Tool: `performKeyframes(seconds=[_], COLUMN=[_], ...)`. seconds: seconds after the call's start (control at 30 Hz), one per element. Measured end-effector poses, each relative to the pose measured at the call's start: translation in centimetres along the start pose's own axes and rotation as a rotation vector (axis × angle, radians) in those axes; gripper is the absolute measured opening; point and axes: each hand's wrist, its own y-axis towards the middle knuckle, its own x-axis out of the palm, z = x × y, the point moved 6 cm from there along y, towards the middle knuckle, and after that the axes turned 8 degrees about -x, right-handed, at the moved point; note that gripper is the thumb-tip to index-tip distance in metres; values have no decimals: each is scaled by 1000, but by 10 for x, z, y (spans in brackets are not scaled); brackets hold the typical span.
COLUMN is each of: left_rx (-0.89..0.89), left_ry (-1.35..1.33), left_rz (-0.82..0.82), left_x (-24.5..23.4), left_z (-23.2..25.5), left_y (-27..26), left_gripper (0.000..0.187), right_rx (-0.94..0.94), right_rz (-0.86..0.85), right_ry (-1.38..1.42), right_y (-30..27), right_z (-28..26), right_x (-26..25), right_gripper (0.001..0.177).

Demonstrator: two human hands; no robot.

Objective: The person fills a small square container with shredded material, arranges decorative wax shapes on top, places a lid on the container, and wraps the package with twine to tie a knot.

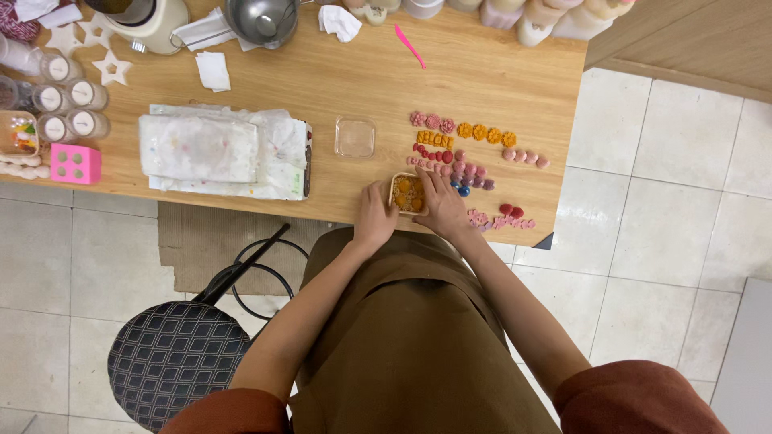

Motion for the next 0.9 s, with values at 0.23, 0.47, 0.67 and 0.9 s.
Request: performKeyframes(seconds=[0.23,0.47,0.67,0.9], left_rx=[-89,-45,-122,-56], left_ry=[-434,-483,-459,-442], left_rz=[-11,121,247,496], left_x=[16,-39,-148,-272], left_z=[-17,28,72,49], left_y=[1,-32,-67,-88], left_gripper=[34,33,37,33], right_rx=[-35,-232,-291,-416], right_rz=[53,186,228,213], right_ry=[160,114,232,261], right_y=[-5,-3,25,95], right_z=[-10,-56,-119,-222], right_x=[-9,-75,-137,-147], right_gripper=[111,113,105,102])
